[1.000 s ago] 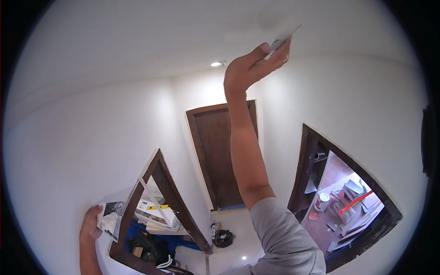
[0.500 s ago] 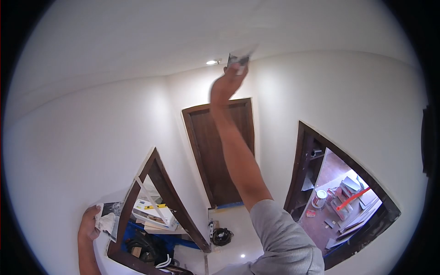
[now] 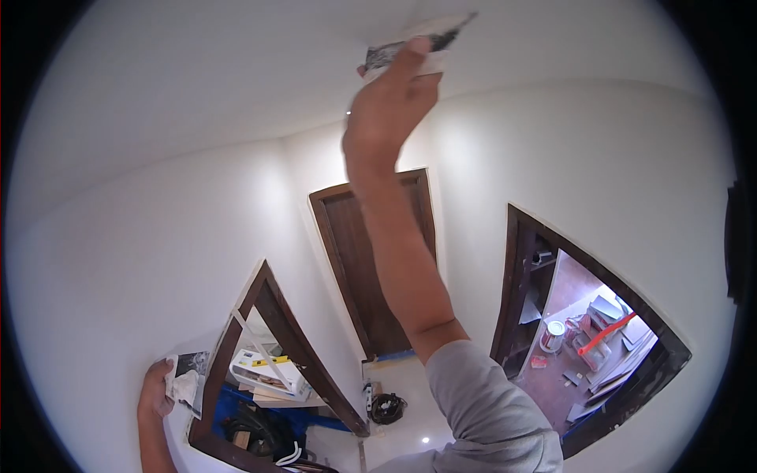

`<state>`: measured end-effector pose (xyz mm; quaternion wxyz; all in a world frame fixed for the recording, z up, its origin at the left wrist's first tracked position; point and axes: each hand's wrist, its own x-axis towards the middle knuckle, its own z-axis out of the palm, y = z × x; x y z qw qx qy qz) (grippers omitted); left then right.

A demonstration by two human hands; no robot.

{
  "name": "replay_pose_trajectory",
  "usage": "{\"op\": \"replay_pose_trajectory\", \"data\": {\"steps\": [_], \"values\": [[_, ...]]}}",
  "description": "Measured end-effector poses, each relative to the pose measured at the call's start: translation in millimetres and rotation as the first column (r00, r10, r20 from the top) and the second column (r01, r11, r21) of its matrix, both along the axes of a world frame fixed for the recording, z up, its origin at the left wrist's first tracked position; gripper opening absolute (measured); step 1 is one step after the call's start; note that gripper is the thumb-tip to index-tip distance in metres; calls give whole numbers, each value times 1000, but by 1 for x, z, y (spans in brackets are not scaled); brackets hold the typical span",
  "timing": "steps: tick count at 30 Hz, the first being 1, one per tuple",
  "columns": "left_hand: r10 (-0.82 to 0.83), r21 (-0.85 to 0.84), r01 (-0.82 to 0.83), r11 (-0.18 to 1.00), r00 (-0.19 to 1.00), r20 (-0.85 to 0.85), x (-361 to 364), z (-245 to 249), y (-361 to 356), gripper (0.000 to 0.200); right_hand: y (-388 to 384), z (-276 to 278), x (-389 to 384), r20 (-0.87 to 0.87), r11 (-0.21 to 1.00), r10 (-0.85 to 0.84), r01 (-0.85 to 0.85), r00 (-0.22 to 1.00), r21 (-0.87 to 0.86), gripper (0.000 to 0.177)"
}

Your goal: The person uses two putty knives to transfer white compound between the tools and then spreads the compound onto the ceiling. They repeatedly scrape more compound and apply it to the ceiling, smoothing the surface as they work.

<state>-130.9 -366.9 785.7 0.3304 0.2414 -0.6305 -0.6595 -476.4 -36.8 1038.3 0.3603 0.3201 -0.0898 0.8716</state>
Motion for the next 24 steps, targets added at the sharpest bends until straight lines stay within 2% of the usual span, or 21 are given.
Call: {"op": "replay_pose_trajectory", "data": {"steps": [1,3,4,5,6,8,10,14,18,21,22,24], "values": [[-9,-7,9,1000,1000,0,0,0,0,29,-12,2,-11,-57,979,-192,188,980,-77,52],[-15,-9,15,1000,1000,3,1,2,5,29,-22,-11,-31,-35,979,-199,198,979,-42,53],[-13,-5,13,1000,1000,-1,0,4,10,29,-18,-23,-40,42,998,-20,17,999,65,53],[-11,-1,11,1000,1000,-8,1,5,13,29,-12,-25,-51,80,989,138,-141,987,36,51],[-16,2,17,1000,1000,-20,2,4,13,29,-6,-28,-69,133,944,316,-326,939,54,49],[-28,2,28,1000,999,-40,2,2,10,29,0,-20,-98,195,811,558,-580,807,80,48],[-20,7,20,1000,999,-31,2,2,9,29,-5,0,-128,173,809,556,-577,813,115,47],[-27,18,28,999,999,-28,1,0,5,29,3,24,-112,140,822,552,-565,822,75,46],[-30,29,30,999,1000,-4,-1,3,8,29,-1,6,-36,128,973,179,-195,976,123,51],[-42,29,43,999,999,-14,2,1,8,30,-10,-22,-78,48,974,159,-165,986,153,53],[-34,30,35,999,999,-20,1,1,8,30,-10,-24,-93,161,925,343,-362,925,112,51],[-23,27,24,999,1000,-20,2,2,9,31,-6,-19,-113,224,784,587,-616,778,82,50]]}}
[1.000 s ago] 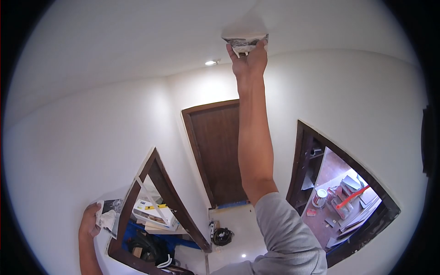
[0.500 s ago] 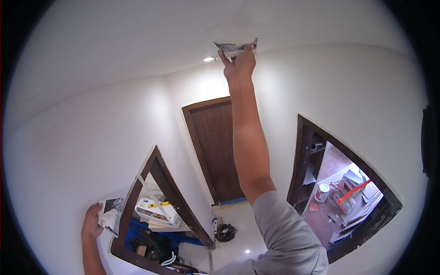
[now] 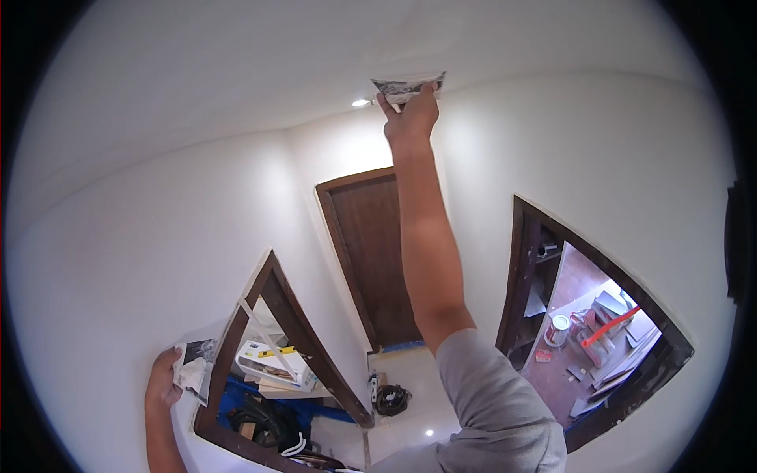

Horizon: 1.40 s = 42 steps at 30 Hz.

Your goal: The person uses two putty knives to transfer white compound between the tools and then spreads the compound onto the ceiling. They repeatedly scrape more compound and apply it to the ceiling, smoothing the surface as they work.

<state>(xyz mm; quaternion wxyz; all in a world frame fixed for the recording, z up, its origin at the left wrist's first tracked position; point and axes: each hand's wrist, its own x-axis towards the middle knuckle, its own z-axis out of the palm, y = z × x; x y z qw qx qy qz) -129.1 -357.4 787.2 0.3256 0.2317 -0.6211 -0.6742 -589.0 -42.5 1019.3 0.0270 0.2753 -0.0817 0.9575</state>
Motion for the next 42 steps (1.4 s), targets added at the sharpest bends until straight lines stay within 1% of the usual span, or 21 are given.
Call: {"op": "replay_pose_trajectory", "data": {"steps": [3,7,10,13,16,19,20,22,25,26,27,28,30,31,32,33,34,36,38,39,42], "values": [[-7,-11,7,1000,1000,18,-1,0,2,33,1,15,-25,-29,997,68,-67,997,41,49],[-31,-21,31,999,999,13,2,-2,-6,34,14,34,-23,-110,993,99,-105,989,-50,52],[-41,-16,41,999,999,-1,2,-1,-5,31,36,39,29,-57,998,5,-9,998,-62,53],[-24,3,24,1000,1000,-10,3,-4,-7,30,48,35,68,-145,987,-139,125,980,-106,55],[-18,8,18,1000,1000,2,3,-2,-5,31,64,35,121,-147,946,-295,267,944,-181,59],[-24,12,24,1000,1000,-7,4,-6,-12,32,75,41,172,-75,905,-411,396,909,-157,66],[-28,17,28,999,1000,-9,5,-7,-14,32,73,44,179,-45,831,-544,530,838,-167,66],[-44,-8,44,999,999,3,6,-5,-13,31,69,49,187,17,626,-770,761,638,-171,67],[-31,2,31,1000,999,-16,4,-4,-7,31,86,37,213,-8,470,-881,872,473,-140,57],[-17,13,18,1000,999,-28,5,-4,-5,31,85,24,194,7,142,-990,984,143,-104,54],[-17,11,17,1000,999,-29,6,-2,-2,31,81,5,158,9,-205,-979,976,-205,-68,52],[-20,12,20,1000,999,-32,5,-1,0,31,83,0,160,-3,-62,-998,979,-64,-196,49],[-20,-2,20,1000,999,-31,7,-3,-2,31,86,-9,162,-54,217,-975,869,216,-445,46],[-19,-17,18,1000,999,-32,8,-6,-8,32,90,-10,145,13,26,-999,900,35,-435,46],[-20,-34,19,999,999,-41,6,-8,-11,32,96,-7,131,81,-171,-985,891,-151,-420,46],[-26,-16,26,1000,999,-43,5,-4,-5,32,107,-2,122,116,-350,-936,863,-331,-364,45],[-26,-10,26,1000,999,-46,6,-5,-5,32,118,2,115,137,-476,-878,808,-459,-347,45],[-27,-6,27,1000,997,-66,4,-7,-7,31,135,17,112,188,-700,-708,643,-680,-311,47],[-21,-5,20,1000,997,-69,2,-8,-9,30,143,27,122,177,-779,-621,575,-764,-251,50],[-30,-8,30,1000,997,-67,4,-12,-17,30,144,31,126,184,-801,-592,546,-785,-245,49],[-5,-6,4,1000,998,-61,3,-9,-11,28,143,51,130,242,-835,-540,475,-806,-278,43]]}}
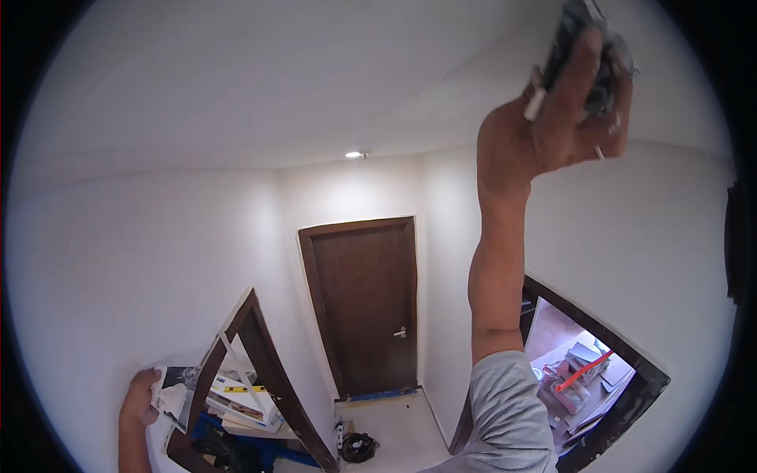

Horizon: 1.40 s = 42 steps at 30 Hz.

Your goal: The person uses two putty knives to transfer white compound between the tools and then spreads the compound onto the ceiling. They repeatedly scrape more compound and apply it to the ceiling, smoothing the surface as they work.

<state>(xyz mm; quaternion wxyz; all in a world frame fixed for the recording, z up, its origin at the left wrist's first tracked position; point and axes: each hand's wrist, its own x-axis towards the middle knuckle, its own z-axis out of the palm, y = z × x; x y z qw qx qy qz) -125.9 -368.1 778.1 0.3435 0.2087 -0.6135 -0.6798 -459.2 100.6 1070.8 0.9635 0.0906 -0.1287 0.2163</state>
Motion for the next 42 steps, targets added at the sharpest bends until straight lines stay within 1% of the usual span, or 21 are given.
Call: {"op": "replay_pose_trajectory", "data": {"steps": [1,5,7,9,11,12,13,15,17,19,21,22,24,26,28,31,33,36,37,38,42], "values": [[19,2,-19,1000,1000,0,-1,1,3,27,-1,9,-9,-29,1000,21,-21,999,8,48],[-4,-3,4,1000,1000,-4,-2,-2,-1,28,-13,24,-38,40,994,-76,79,996,-75,53],[-6,-4,6,1000,1000,3,0,-1,0,28,-35,17,-71,84,1000,17,-19,996,13,54],[7,22,-7,1000,1000,-7,0,-2,-1,28,-47,6,-105,108,997,9,-17,994,74,53],[18,28,-17,999,1000,-9,0,-3,0,27,-48,-8,-117,196,994,-1,-19,981,103,55],[20,20,-20,1000,1000,-1,1,-2,0,27,-48,-19,-112,245,993,-9,-20,970,117,56],[20,12,-20,1000,1000,4,0,-2,-1,27,-44,-32,-103,308,979,-9,-55,951,199,75],[5,19,-5,1000,1000,-4,0,1,1,27,-30,-44,-81,220,973,38,-87,975,214,71],[16,19,-16,1000,1000,-15,1,0,4,27,-12,-50,-49,185,985,31,-62,982,162,64],[38,5,-38,999,999,-17,0,1,6,27,6,-40,-11,148,995,29,-43,989,89,68],[19,-2,-19,1000,1000,-14,0,-2,1,29,23,-22,19,114,999,-26,23,993,28,69],[13,-5,-13,1000,1000,-17,1,-4,-4,30,31,-17,33,148,994,-102,106,984,-18,63],[-52,-6,52,999,998,-23,3,-6,-11,31,32,-11,41,189,982,-153,170,970,-76,58],[-76,-12,76,997,997,-16,7,-7,-10,32,23,0,39,188,983,-122,145,975,-115,61],[-71,-26,71,997,997,-9,5,-4,-5,32,11,14,19,179,991,-101,116,979,-73,66],[-66,-16,66,998,997,-43,4,-11,-18,32,-6,13,-32,88,990,-132,126,987,71,74],[-73,-7,72,997,996,-45,7,-8,-12,32,-22,-12,-45,181,983,-95,63,979,171,76],[-15,30,17,999,998,-67,2,-6,-5,25,-18,-59,-23,466,967,-112,-12,878,255,74],[19,48,-15,999,997,-77,1,-7,-4,22,-12,-59,-17,332,968,-58,-28,941,248,71],[-9,35,12,999,997,-70,1,-8,-6,24,-3,-58,0,273,979,-50,-6,961,202,66],[-80,14,80,997,997,-12,5,-3,-7,29,31,-33,67,230,988,-144,154,963,-27,52]]}}
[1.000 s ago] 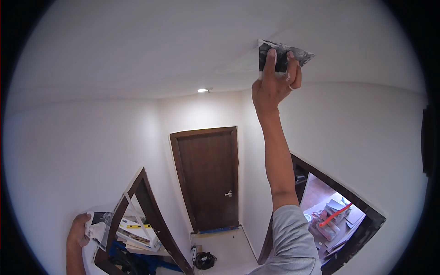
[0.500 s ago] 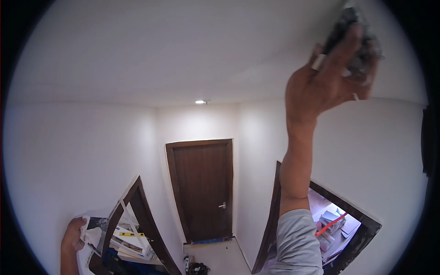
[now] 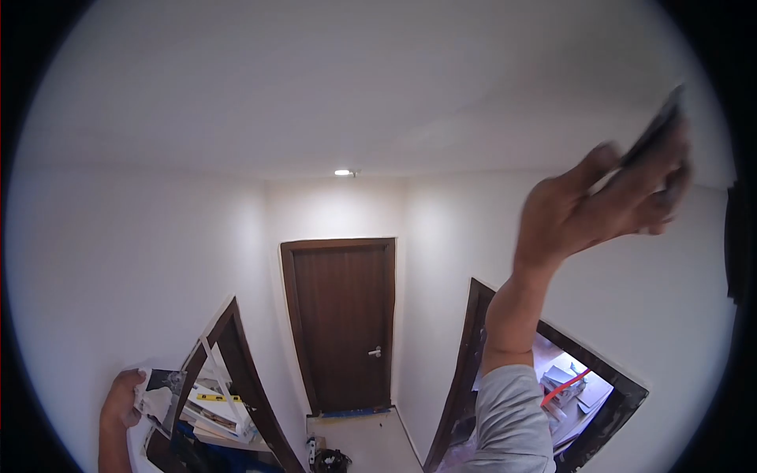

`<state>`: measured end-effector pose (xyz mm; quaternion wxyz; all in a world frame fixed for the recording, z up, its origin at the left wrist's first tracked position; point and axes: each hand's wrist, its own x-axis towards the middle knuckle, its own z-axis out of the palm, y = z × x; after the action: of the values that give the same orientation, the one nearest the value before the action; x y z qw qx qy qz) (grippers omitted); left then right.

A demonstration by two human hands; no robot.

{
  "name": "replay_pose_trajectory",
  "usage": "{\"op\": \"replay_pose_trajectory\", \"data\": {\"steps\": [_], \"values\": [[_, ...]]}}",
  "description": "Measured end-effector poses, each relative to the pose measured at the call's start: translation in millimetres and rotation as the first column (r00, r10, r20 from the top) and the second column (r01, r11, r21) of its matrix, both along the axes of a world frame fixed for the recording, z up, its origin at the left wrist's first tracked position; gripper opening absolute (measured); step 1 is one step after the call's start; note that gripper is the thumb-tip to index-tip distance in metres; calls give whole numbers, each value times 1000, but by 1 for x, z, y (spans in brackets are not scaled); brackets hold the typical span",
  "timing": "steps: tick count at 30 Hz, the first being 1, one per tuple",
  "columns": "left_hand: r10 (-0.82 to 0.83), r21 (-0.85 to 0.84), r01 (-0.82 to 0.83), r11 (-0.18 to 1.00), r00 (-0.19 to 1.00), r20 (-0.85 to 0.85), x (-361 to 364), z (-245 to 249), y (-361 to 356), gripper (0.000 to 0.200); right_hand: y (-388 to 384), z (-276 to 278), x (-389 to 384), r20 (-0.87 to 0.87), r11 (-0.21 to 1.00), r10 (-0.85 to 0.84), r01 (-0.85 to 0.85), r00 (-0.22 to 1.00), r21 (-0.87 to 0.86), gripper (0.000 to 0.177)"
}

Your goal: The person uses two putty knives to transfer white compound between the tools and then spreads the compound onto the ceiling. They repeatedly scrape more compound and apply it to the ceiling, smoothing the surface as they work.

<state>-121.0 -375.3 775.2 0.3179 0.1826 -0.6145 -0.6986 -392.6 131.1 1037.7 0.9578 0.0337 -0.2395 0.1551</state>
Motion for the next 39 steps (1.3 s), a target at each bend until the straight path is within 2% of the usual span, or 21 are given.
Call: {"op": "replay_pose_trajectory", "data": {"steps": [2,5,7,9,12,15,18,22,25,27,28,29,30,32,34,35,36,37,38,39], "values": [[39,17,-39,999,999,9,-1,3,6,27,6,16,3,-72,998,-62,62,995,0,50],[104,55,-103,993,995,-10,-6,5,12,22,-10,20,-8,50,995,-54,58,997,-83,53],[92,75,-90,993,996,-14,-6,7,14,22,-24,16,-34,85,999,35,-37,996,18,73],[80,73,-78,994,997,-17,-5,2,7,23,-42,12,-72,121,994,62,-72,991,81,81],[99,93,-100,991,995,9,-7,5,11,24,-70,8,-124,208,987,-25,-8,978,160,75],[55,110,-55,992,998,2,-8,6,10,29,-98,11,-181,156,970,43,-78,987,228,71],[-2,171,0,985,1000,13,-9,-2,15,33,-126,14,-230,158,971,109,-139,981,194,56],[-9,237,2,971,1000,30,-21,10,47,36,-174,18,-286,212,954,145,-194,966,231,53],[-17,303,27,953,999,-37,-41,-28,91,37,-178,-1,-329,264,930,185,-255,947,263,53],[4,329,38,944,992,-126,-56,-49,107,37,-189,-9,-347,349,916,131,-248,928,316,60],[-51,393,111,913,986,-159,-62,-63,105,37,-194,-14,-354,389,906,102,-247,916,344,63],[-31,368,90,925,986,-163,-69,-74,106,39,-200,-18,-355,435,894,117,-286,893,346,69],[-11,344,68,936,986,-165,-78,-87,110,40,-201,-25,-348,526,863,182,-392,830,320,65],[36,411,59,910,975,-220,-97,-113,119,36,-203,-54,-332,701,776,290,-589,652,226,57],[137,439,-20,898,962,-236,-116,-140,129,35,-205,-102,-314,736,495,529,-858,423,137,52],[157,448,-27,894,954,-256,-126,-148,137,35,-205,-135,-302,748,321,609,-944,265,73,51],[183,459,-43,887,947,-264,-134,-157,144,34,-204,-175,-282,682,-207,671,-957,-290,-203,49],[248,483,-109,869,940,-235,-147,-181,141,34,-203,-218,-261,454,-669,451,-628,-768,-397,49],[318,501,-181,846,927,-201,-154,-204,139,34,-198,-266,-250,403,-778,244,-426,-882,-462,48],[353,528,-205,824,915,-194,-160,-204,153,34,-191,-313,-235,326,-838,16,-191,-945,-511,48]]}}
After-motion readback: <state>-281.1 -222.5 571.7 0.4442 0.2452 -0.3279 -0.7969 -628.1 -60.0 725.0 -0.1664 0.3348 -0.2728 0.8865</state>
